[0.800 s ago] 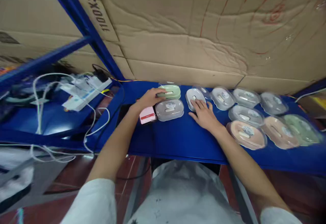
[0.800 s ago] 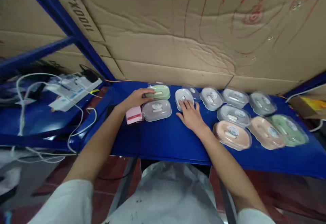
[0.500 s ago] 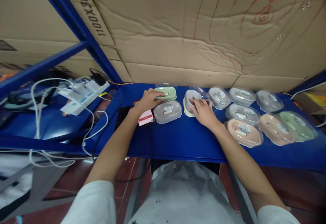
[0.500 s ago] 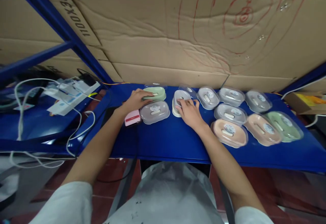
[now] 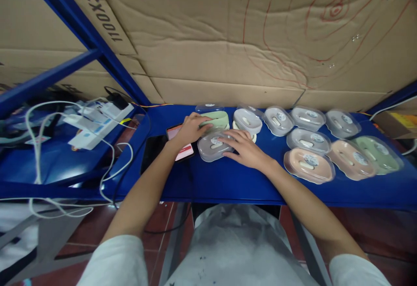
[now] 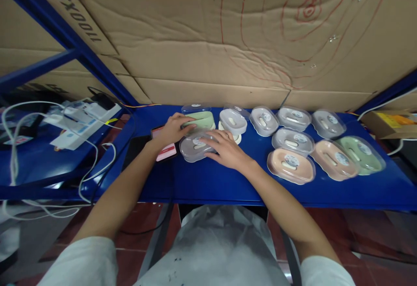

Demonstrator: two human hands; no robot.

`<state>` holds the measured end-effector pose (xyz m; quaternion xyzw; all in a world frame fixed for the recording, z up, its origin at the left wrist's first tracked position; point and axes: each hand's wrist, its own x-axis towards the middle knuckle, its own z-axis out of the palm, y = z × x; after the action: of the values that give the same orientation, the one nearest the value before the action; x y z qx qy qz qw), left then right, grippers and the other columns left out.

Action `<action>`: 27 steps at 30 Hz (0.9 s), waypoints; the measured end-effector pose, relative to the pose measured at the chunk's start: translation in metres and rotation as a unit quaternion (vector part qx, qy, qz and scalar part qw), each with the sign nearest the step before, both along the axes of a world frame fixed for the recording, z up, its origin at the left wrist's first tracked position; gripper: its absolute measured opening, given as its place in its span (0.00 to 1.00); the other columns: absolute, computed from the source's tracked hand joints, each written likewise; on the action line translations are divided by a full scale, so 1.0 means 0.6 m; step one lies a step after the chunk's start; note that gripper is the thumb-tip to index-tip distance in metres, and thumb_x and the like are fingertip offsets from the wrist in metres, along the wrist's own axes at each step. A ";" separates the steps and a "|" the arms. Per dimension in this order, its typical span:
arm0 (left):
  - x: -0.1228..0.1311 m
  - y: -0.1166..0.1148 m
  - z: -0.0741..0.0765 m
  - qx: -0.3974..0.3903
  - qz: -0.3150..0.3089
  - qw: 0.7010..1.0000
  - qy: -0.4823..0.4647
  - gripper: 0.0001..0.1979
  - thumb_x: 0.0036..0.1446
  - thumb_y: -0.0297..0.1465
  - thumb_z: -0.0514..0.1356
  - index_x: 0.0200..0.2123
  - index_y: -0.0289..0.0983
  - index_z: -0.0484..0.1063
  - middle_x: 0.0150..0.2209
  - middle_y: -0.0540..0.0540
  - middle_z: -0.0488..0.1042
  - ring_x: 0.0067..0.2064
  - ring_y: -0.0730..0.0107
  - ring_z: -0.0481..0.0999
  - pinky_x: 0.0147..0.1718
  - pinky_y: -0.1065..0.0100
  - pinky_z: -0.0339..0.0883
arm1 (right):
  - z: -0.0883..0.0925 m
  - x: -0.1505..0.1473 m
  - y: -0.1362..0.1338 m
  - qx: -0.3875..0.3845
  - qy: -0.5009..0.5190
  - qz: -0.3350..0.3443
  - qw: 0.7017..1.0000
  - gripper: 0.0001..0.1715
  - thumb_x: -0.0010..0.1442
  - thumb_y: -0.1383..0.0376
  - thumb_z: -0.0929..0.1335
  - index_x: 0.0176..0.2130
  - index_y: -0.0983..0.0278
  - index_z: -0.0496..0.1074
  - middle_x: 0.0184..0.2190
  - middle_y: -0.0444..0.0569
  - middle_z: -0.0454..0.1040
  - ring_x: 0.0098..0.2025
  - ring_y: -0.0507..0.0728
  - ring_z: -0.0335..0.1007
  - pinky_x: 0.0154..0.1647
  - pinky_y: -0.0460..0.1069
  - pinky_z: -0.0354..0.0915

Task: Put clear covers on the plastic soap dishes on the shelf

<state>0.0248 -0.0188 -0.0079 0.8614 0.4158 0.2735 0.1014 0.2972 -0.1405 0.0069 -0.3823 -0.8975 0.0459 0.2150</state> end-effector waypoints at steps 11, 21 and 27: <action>0.028 -0.059 0.050 0.066 -0.068 0.995 -0.028 0.19 0.77 0.44 0.53 0.47 0.39 0.79 0.47 0.41 0.81 0.51 0.56 0.79 0.55 0.55 0.70 | 0.018 0.012 0.009 0.106 0.042 -0.231 0.966 0.22 0.79 0.55 0.62 0.56 0.64 0.78 0.51 0.56 0.82 0.52 0.65 0.75 0.53 0.58 0.62; 0.042 -0.052 0.018 0.046 -0.084 0.995 -0.017 0.11 0.73 0.37 0.58 0.42 0.40 0.79 0.42 0.42 0.81 0.46 0.56 0.80 0.49 0.57 0.74 | 0.011 -0.029 -0.039 -0.008 -0.055 0.089 0.994 0.34 0.71 0.45 0.70 0.65 0.63 0.73 0.57 0.55 0.81 0.60 0.63 0.73 0.60 0.58 0.61; 0.047 -0.066 0.040 0.021 -0.086 0.993 -0.074 0.14 0.75 0.40 0.56 0.43 0.40 0.78 0.43 0.44 0.82 0.46 0.61 0.82 0.50 0.59 0.75 | 0.032 -0.027 -0.038 0.023 -0.074 0.045 0.996 0.21 0.79 0.55 0.63 0.57 0.63 0.78 0.52 0.53 0.84 0.53 0.61 0.73 0.58 0.58 0.58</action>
<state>0.0529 -0.0585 0.0163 0.8733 0.3258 0.3351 0.1373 0.2813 -0.1631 0.0261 -0.3392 -0.9280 0.0063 0.1543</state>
